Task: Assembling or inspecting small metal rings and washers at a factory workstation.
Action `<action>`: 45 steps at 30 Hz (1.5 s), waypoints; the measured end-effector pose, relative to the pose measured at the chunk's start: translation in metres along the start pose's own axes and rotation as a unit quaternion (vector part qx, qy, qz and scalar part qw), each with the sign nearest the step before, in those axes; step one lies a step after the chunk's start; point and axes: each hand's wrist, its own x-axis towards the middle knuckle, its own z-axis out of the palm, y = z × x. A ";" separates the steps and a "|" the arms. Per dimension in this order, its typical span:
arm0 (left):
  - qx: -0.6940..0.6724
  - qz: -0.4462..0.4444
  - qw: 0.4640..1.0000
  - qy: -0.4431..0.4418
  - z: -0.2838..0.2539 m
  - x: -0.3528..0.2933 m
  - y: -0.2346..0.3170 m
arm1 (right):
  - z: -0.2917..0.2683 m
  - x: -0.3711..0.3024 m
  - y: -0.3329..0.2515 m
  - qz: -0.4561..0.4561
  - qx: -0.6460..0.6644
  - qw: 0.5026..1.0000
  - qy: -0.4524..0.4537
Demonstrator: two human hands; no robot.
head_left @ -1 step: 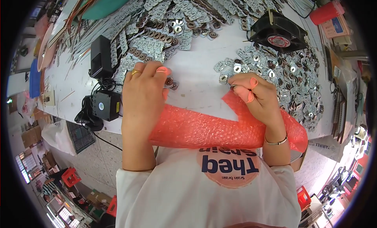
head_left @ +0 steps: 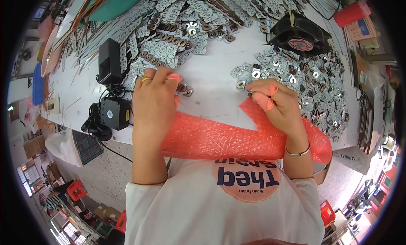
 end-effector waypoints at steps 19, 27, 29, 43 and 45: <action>-0.241 0.122 0.962 -0.024 0.032 0.063 0.055 | -0.016 -0.004 0.005 0.135 0.064 0.983 0.107; -0.410 0.074 0.902 -0.110 0.035 0.059 0.058 | -0.022 -0.005 0.002 0.145 0.058 0.984 0.084; -0.450 0.068 0.884 -0.103 0.038 0.056 0.059 | -0.021 -0.006 0.007 0.086 0.032 0.994 0.050; -0.568 0.068 0.775 -0.270 0.037 0.058 0.053 | -0.035 -0.005 -0.005 0.115 0.124 0.981 -0.090; -0.648 0.038 0.685 -0.331 0.039 0.056 0.053 | -0.035 -0.009 -0.009 0.153 0.202 0.963 -0.096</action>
